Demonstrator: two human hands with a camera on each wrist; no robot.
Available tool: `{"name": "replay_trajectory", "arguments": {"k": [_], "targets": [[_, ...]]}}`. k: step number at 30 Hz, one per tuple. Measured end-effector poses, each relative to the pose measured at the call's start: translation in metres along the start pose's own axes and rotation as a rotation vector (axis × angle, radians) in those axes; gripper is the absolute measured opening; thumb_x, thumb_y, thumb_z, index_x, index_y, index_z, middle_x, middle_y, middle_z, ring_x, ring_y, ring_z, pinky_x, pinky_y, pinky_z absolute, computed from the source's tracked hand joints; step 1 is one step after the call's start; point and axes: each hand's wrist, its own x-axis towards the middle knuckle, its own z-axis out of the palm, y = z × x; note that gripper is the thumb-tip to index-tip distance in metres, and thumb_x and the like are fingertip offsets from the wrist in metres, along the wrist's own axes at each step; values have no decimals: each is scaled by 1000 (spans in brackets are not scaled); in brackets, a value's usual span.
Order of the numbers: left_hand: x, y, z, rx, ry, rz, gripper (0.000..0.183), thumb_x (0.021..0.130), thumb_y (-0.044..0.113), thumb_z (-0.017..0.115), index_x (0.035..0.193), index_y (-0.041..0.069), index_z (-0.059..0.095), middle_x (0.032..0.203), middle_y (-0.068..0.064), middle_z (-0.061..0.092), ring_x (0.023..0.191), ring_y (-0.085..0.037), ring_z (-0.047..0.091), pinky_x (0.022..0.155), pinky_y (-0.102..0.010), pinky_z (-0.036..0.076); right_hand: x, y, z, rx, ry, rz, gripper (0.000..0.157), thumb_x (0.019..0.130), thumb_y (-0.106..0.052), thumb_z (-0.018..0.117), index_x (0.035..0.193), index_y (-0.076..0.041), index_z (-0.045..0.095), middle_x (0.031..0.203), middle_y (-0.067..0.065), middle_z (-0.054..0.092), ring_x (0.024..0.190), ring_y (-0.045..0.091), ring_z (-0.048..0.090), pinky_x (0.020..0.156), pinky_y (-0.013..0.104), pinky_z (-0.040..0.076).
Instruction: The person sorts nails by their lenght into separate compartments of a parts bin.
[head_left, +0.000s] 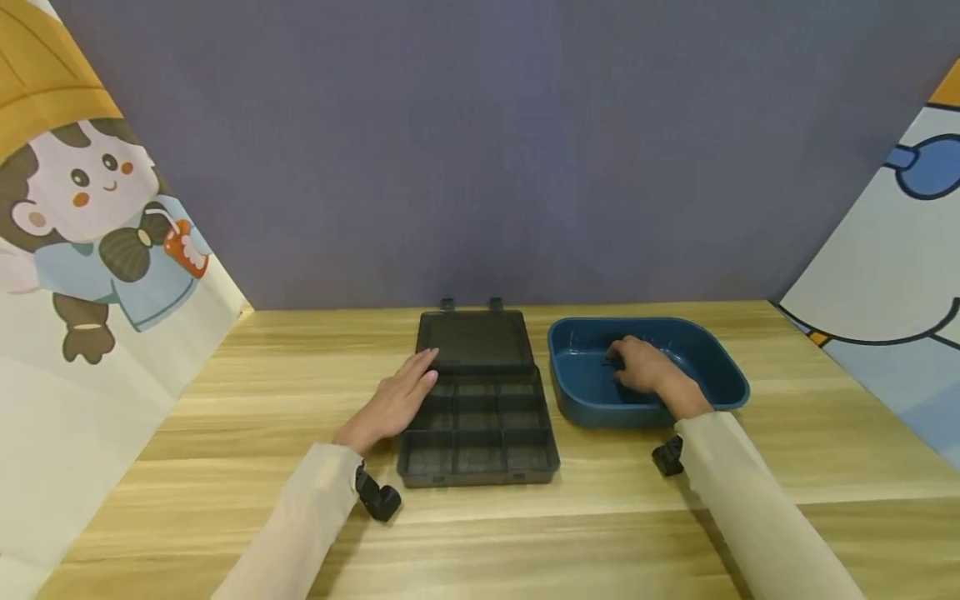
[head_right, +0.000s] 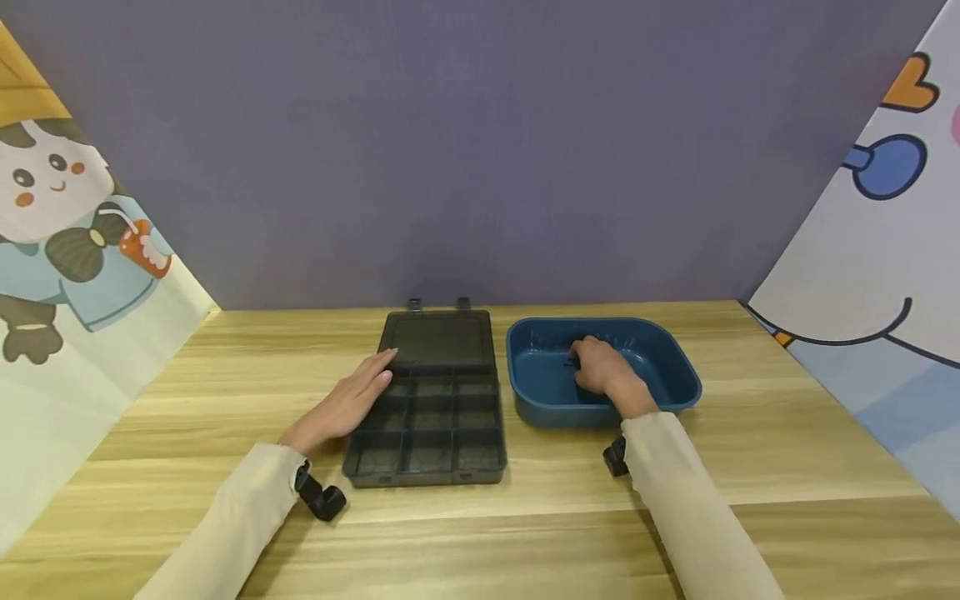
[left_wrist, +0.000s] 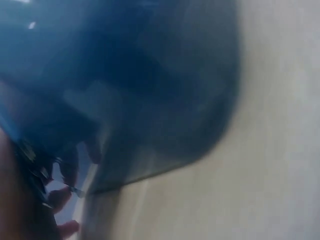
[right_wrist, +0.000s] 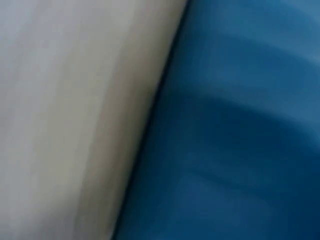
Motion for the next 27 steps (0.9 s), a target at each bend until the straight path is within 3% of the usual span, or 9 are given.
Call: {"name": "replay_trajectory", "arguments": {"k": [7, 15, 21, 27], "targets": [[11, -5, -2, -82, 58, 64, 50, 105, 30, 26, 147, 3, 33, 155, -20, 24, 145, -39, 15, 113, -61, 15, 9, 5, -2, 4, 38, 26, 30, 88, -3, 60, 115, 9, 59, 114, 28, 57, 104, 44, 56, 86, 53, 48], [13, -5, 0, -160, 31, 91, 48, 105, 21, 29, 147, -3, 28, 155, -24, 21, 145, -41, 11, 115, -57, 14, 6, 7, -2, 33, 39, 62, 25, 88, -3, 59, 111, 7, 62, 112, 27, 58, 98, 42, 58, 82, 51, 50], [10, -5, 1, -159, 47, 94, 49, 105, 21, 30, 147, -4, 27, 154, -24, 22, 144, -42, 13, 114, -57, 16, 5, 7, 0, 34, 63, 57, 24, 87, -3, 59, 108, 7, 63, 110, 27, 60, 95, 40, 60, 80, 51, 50], [1, -5, 2, -152, 26, 46, 49, 105, 21, 30, 148, -1, 27, 156, -23, 19, 145, -41, 13, 114, -58, 16, 7, 3, 6, 35, 62, 52, 19, 86, -2, 58, 103, 4, 64, 104, 23, 61, 90, 35, 61, 77, 49, 51]]}}
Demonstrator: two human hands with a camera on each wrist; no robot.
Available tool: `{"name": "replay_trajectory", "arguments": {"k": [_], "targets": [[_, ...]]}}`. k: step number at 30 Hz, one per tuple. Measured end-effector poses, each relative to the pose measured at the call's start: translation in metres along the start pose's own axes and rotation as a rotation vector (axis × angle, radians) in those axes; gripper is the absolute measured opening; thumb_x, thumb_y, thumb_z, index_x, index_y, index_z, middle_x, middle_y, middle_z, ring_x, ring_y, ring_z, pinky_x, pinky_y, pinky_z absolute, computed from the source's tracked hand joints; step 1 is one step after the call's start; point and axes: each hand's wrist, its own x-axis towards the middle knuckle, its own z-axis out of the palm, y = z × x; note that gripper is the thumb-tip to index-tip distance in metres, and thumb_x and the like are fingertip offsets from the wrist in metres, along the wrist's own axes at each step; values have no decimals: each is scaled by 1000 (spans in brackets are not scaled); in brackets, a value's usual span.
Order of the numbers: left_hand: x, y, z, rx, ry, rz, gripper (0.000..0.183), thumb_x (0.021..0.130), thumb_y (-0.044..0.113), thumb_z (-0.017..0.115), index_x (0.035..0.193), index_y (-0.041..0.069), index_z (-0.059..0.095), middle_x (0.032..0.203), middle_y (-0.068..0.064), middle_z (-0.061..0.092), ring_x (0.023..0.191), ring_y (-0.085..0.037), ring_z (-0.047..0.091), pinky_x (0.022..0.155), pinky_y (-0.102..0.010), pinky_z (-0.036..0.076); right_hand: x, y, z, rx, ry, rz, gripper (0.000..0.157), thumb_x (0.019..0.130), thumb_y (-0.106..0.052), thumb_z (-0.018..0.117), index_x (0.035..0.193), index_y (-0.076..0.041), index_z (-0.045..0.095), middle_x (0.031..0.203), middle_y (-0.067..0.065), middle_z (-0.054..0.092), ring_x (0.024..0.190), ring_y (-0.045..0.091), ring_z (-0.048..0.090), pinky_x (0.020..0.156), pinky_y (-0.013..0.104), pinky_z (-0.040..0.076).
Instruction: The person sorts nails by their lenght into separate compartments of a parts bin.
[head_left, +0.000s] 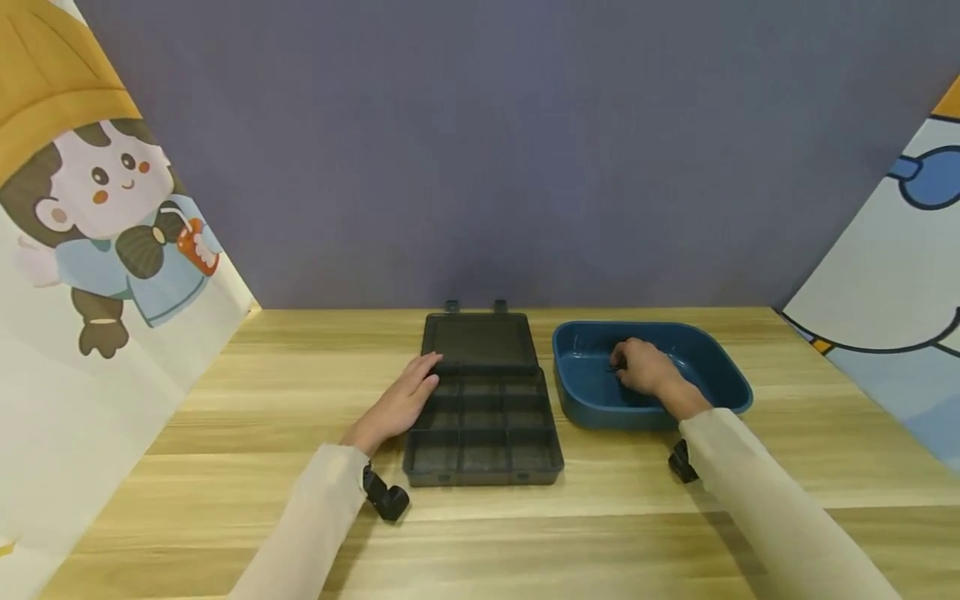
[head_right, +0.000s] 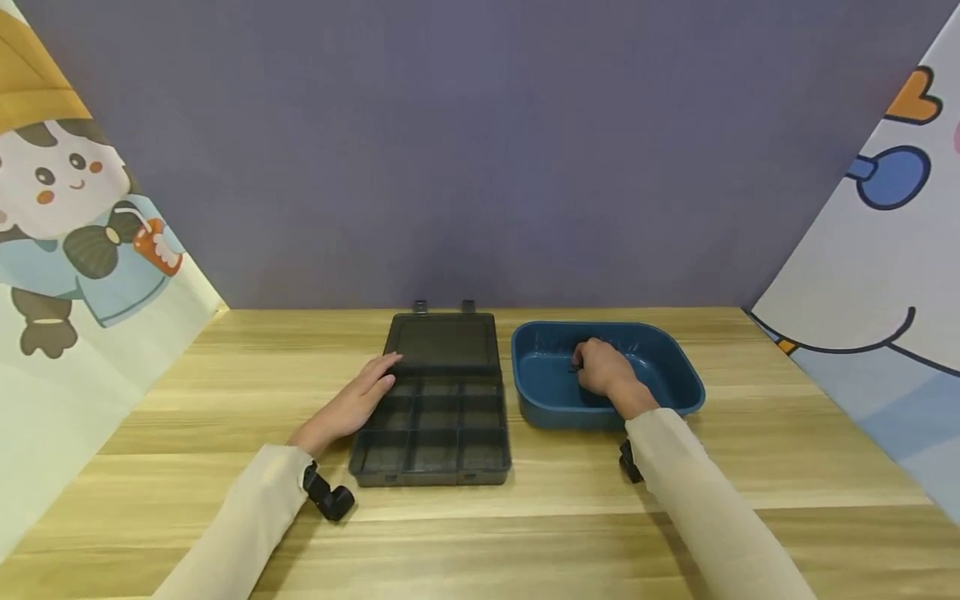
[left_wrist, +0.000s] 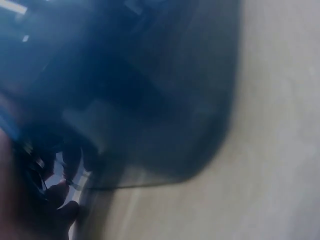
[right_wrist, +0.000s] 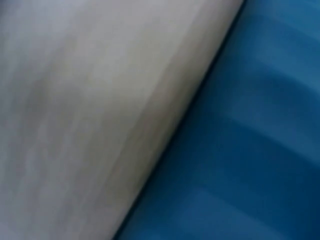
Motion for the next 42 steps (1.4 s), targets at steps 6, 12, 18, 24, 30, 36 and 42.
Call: {"name": "replay_trajectory", "arguments": {"k": [6, 12, 18, 24, 30, 36, 42], "targets": [[-2, 1, 3, -56, 21, -40, 49, 104, 16, 31, 147, -4, 22, 153, -25, 23, 141, -43, 21, 113, -57, 20, 0, -3, 1, -26, 24, 7, 19, 86, -2, 58, 103, 3, 64, 104, 23, 59, 88, 35, 60, 76, 49, 50], [-2, 3, 2, -173, 27, -116, 46, 104, 12, 28, 147, 0, 21, 155, -25, 17, 143, -43, 18, 113, -58, 18, -2, -1, -4, -82, 99, 2, 25, 86, -2, 58, 110, 5, 61, 108, 24, 57, 89, 35, 59, 73, 48, 51], [-3, 3, 4, -206, 28, -127, 43, 103, 11, 27, 146, 3, 29, 155, -25, 19, 143, -41, 16, 114, -58, 17, -5, 12, -5, -93, 6, 29, 21, 87, -2, 57, 106, 5, 63, 106, 24, 59, 94, 38, 58, 81, 51, 49], [0, -1, 8, -206, 73, -127, 42, 102, 10, 28, 144, 5, 33, 155, -24, 21, 144, -39, 17, 115, -57, 16, -4, 16, -6, -77, 15, 30, 14, 86, -3, 58, 97, 2, 65, 99, 21, 60, 86, 33, 60, 76, 49, 50], [0, -5, 12, -218, 72, -139, 43, 103, 11, 28, 145, 6, 33, 155, -24, 22, 143, -39, 19, 114, -58, 19, -6, 18, -2, -32, 15, 44, 8, 87, -5, 59, 91, -1, 65, 91, 15, 62, 74, 25, 58, 69, 44, 49], [-7, -1, 8, -183, 101, -154, 43, 103, 14, 29, 146, 7, 32, 155, -23, 23, 141, -40, 24, 112, -58, 23, -2, 14, 3, -36, 39, 21, 5, 87, -5, 59, 87, -2, 64, 85, 12, 61, 70, 22, 56, 67, 42, 49], [-4, -1, 9, -178, 110, -166, 43, 103, 14, 30, 146, 8, 32, 153, -20, 29, 139, -39, 30, 110, -58, 26, -1, 14, -2, -73, 23, 14, 2, 80, -3, 59, 82, -4, 59, 79, 8, 55, 66, 20, 48, 59, 35, 41]]}}
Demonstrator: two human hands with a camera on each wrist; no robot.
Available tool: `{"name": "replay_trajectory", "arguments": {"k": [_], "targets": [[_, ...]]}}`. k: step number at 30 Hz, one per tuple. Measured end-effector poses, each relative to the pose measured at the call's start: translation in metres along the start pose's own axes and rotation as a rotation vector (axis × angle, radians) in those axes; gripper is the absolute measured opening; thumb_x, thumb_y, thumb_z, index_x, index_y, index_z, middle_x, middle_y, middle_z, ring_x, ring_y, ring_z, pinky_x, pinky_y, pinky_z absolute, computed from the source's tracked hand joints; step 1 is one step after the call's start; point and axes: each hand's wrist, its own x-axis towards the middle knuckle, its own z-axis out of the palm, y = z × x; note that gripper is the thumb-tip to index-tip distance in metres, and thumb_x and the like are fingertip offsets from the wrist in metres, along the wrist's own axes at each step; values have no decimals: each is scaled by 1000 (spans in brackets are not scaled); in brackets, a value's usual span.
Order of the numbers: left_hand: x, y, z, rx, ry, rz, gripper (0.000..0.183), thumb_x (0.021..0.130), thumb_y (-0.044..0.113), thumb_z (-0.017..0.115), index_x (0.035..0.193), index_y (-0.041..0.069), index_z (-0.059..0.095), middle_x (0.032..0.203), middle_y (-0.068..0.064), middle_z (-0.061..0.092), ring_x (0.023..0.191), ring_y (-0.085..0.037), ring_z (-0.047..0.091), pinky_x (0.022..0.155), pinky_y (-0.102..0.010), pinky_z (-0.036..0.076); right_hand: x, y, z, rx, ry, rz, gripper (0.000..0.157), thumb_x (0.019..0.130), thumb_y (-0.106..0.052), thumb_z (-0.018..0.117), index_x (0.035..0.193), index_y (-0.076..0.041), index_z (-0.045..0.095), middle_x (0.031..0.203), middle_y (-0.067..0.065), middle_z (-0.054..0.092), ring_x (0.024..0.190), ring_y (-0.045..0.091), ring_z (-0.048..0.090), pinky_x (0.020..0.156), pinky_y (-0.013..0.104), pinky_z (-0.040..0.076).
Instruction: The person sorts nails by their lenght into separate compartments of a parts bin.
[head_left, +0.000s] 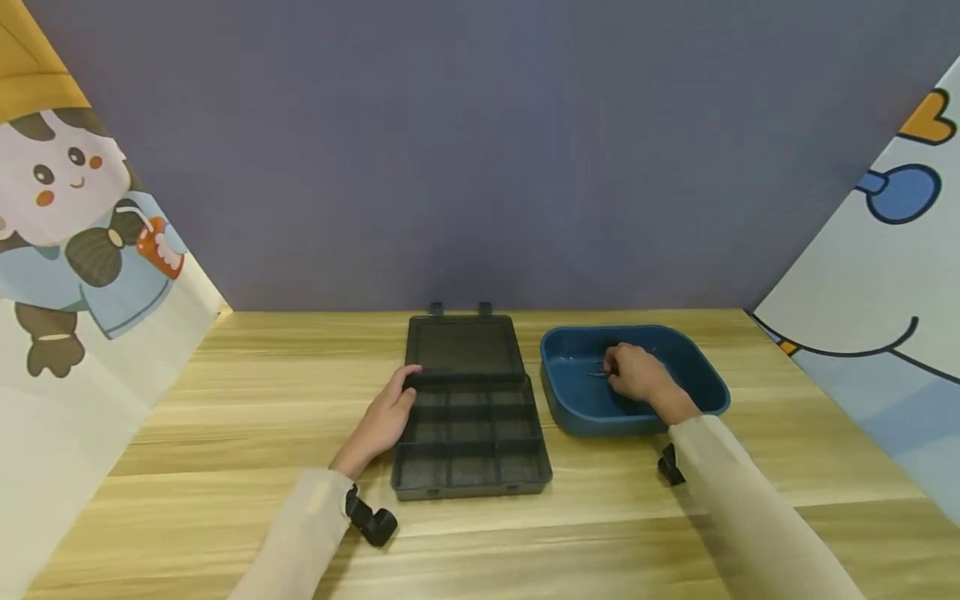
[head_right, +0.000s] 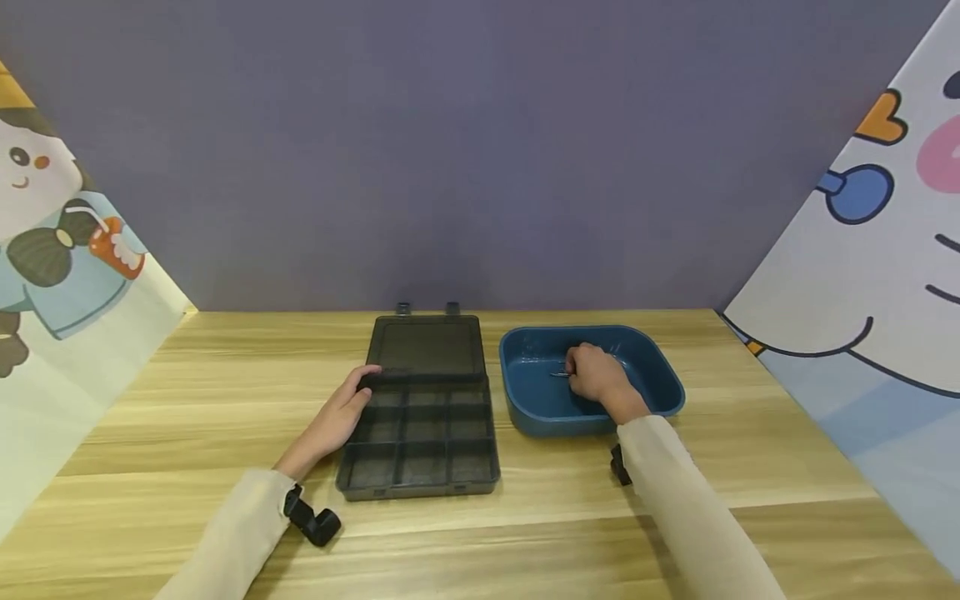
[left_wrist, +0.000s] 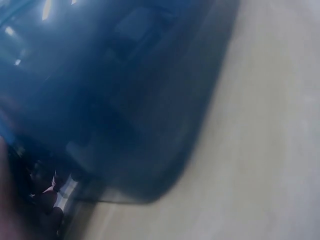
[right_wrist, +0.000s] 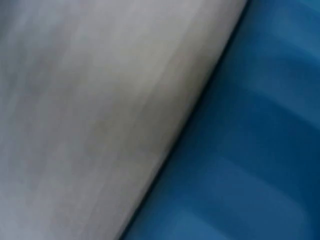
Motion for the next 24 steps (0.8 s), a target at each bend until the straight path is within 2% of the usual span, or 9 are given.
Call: {"name": "replay_trajectory", "arguments": {"k": [4, 9, 15, 18, 22, 24], "targets": [[0, 0, 0, -7, 4, 17, 43, 103, 14, 30, 146, 7, 32, 152, -20, 31, 139, -39, 30, 110, -57, 26, 3, 0, -2, 5, 20, 20, 6, 80, -2, 57, 83, -5, 62, 77, 7, 58, 64, 19, 49, 59, 35, 42], [-1, -2, 1, -1, 5, 18, 42, 104, 15, 31, 145, 7, 33, 152, -21, 30, 138, -40, 31, 110, -57, 27, -3, -1, -2, 47, 38, 56, 11, 83, -3, 57, 89, -5, 67, 82, 9, 65, 64, 19, 54, 60, 38, 47], [-11, -7, 0, -11, -9, 3, 44, 105, 23, 28, 147, 9, 32, 153, -19, 30, 139, -40, 30, 110, -58, 26, -12, -11, 3, 80, 36, 81, 13, 84, -5, 60, 93, -4, 69, 84, 9, 67, 65, 18, 56, 57, 37, 47], [-11, -5, 0, -3, -14, 20, 44, 105, 24, 29, 147, 11, 33, 154, -17, 30, 140, -39, 28, 110, -59, 25, -13, -11, 0, 104, 43, 73, 14, 85, -4, 59, 96, -2, 68, 85, 11, 67, 64, 18, 56, 55, 35, 46], [-2, 0, -1, 9, 5, 49, 43, 105, 24, 30, 145, 11, 36, 153, -18, 31, 141, -39, 27, 111, -59, 24, -8, -10, -13, 113, 99, 24, 15, 85, -2, 58, 97, 1, 67, 84, 14, 67, 61, 17, 56, 53, 34, 45], [-2, 2, -3, 19, -7, 47, 42, 105, 23, 30, 145, 10, 36, 153, -18, 31, 140, -39, 28, 111, -59, 25, -12, -13, -15, 121, 116, 20, 15, 86, -1, 58, 97, 2, 67, 85, 15, 67, 59, 17, 56, 51, 33, 44]]}}
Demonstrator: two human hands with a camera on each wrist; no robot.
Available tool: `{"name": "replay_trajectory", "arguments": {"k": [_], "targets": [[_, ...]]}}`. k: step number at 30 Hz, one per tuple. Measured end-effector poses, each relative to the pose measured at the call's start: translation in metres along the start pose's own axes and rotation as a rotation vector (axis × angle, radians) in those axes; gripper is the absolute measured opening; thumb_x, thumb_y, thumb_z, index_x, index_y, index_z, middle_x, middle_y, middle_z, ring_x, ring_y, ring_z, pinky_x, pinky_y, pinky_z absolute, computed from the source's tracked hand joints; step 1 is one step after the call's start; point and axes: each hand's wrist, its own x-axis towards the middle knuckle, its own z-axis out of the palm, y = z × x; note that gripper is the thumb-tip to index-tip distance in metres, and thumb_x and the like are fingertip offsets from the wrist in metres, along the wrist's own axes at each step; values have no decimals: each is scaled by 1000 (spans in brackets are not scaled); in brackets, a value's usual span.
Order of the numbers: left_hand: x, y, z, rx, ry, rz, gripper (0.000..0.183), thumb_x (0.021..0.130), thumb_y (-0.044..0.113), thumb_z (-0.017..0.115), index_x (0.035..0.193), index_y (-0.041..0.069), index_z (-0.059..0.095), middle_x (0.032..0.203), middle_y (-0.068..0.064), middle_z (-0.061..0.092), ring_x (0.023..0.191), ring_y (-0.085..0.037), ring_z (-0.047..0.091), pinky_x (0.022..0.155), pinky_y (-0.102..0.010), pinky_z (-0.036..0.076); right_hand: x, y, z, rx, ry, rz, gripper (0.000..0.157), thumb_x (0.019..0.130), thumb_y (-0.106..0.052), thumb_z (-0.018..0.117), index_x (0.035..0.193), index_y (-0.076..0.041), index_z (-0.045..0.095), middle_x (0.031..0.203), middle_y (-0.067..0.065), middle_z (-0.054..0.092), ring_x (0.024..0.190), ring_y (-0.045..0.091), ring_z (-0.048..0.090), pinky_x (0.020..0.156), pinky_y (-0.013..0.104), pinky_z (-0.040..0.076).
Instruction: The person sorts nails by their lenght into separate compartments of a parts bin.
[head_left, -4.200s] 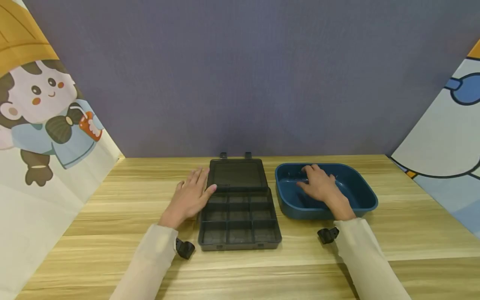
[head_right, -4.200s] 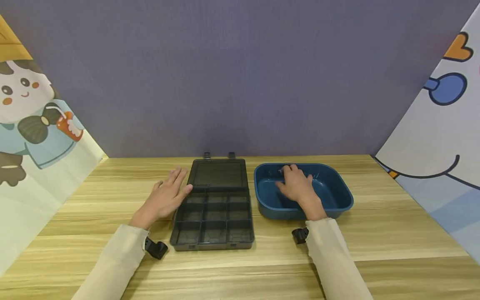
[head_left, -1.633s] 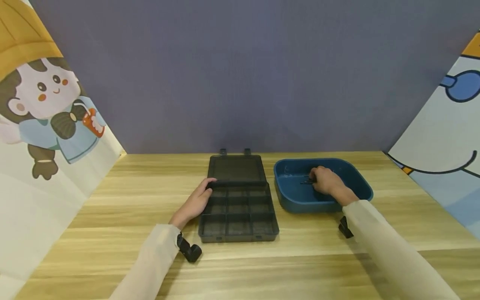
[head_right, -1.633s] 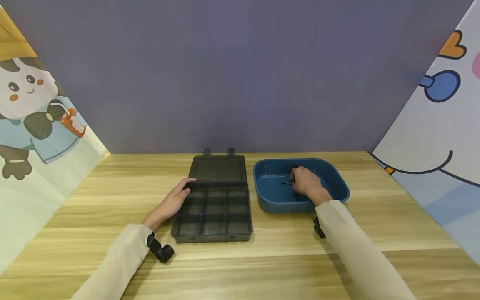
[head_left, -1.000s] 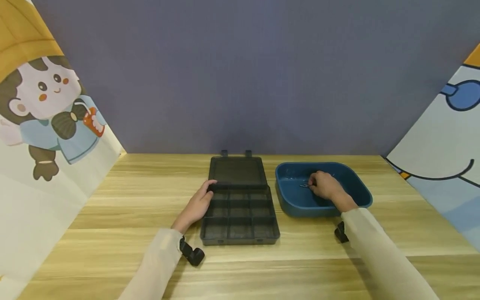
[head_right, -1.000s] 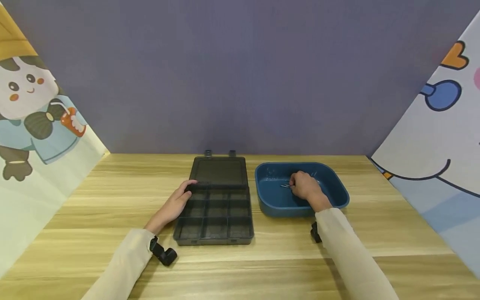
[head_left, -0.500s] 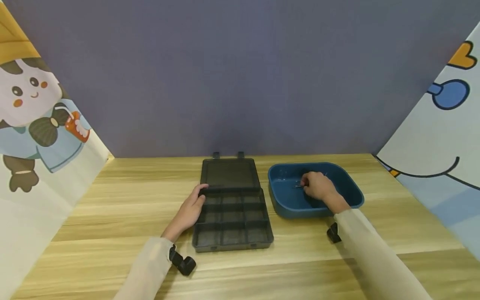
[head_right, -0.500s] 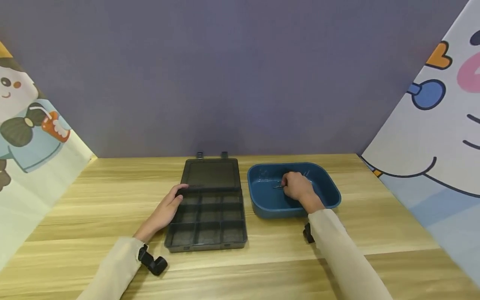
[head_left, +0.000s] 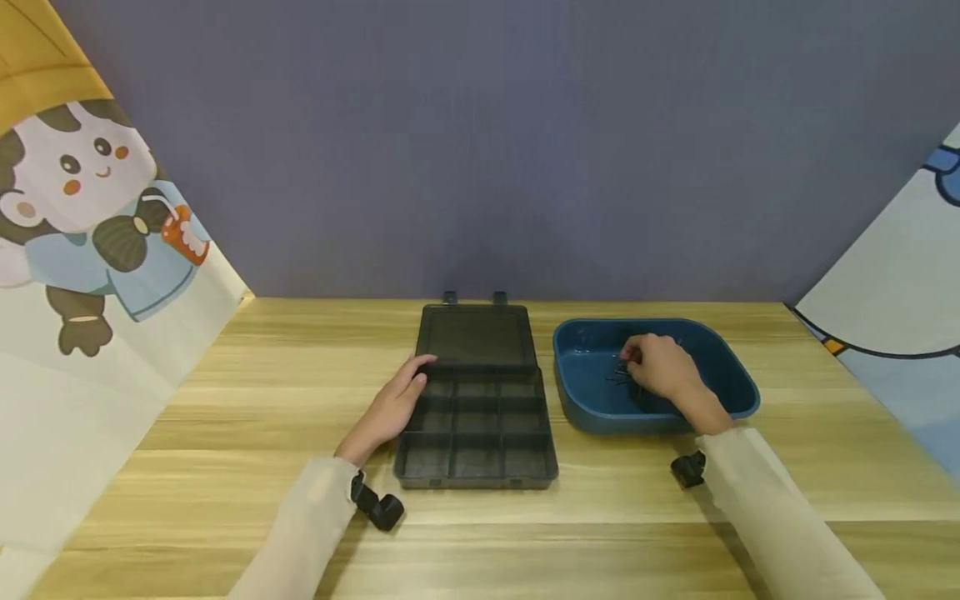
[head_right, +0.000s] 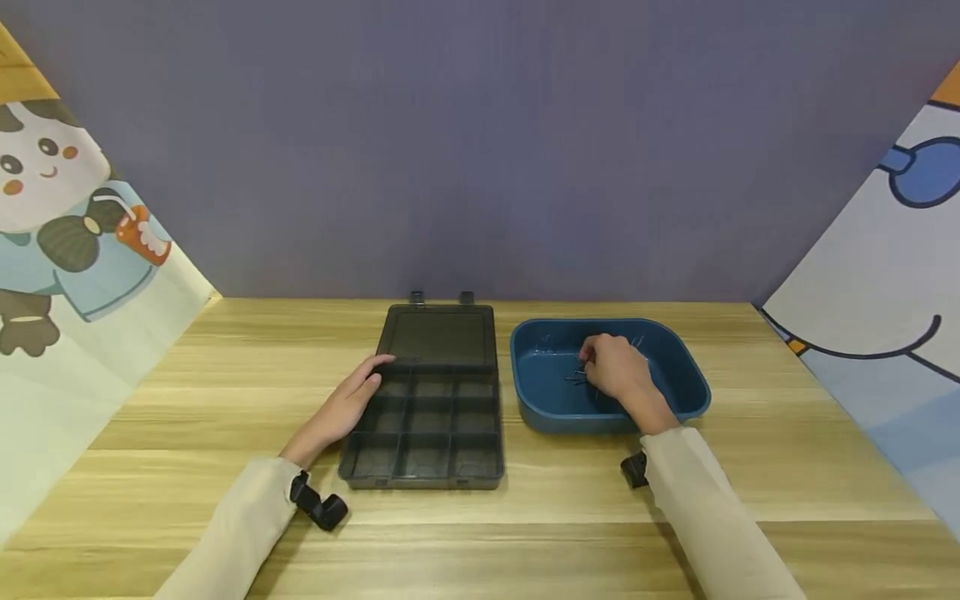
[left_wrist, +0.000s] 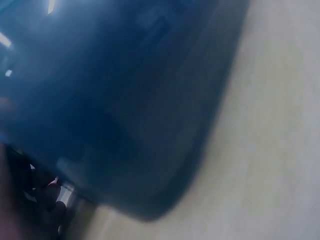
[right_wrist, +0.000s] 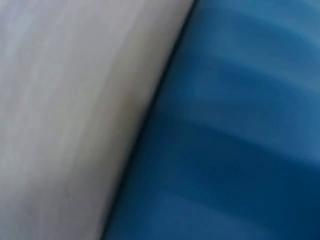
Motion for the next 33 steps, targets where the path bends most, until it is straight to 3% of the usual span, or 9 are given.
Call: {"name": "replay_trajectory", "arguments": {"k": [15, 27, 33], "targets": [[16, 17, -19, -68, 9, 12, 42, 104, 20, 32, 145, 15, 36, 155, -15, 27, 141, -38, 27, 111, -59, 24, -12, -27, -39, -22, 42, -63, 12, 85, -1, 59, 95, 1, 66, 82, 14, 67, 58, 16, 55, 49, 30, 42], [2, 2, -6, -64, 19, 4, 41, 103, 15, 31, 143, 11, 38, 154, -15, 29, 142, -36, 25, 112, -57, 23, -32, -37, -27, -8, 20, -49, 13, 86, -2, 60, 96, 1, 67, 81, 11, 67, 56, 14, 53, 49, 29, 41], [1, -2, -1, -60, -12, -18, 41, 103, 18, 31, 144, 13, 37, 156, -16, 24, 143, -36, 22, 113, -56, 21, -44, -43, -23, 7, 12, -19, 11, 86, -2, 59, 94, 0, 67, 79, 10, 66, 56, 13, 51, 49, 28, 40]]}}
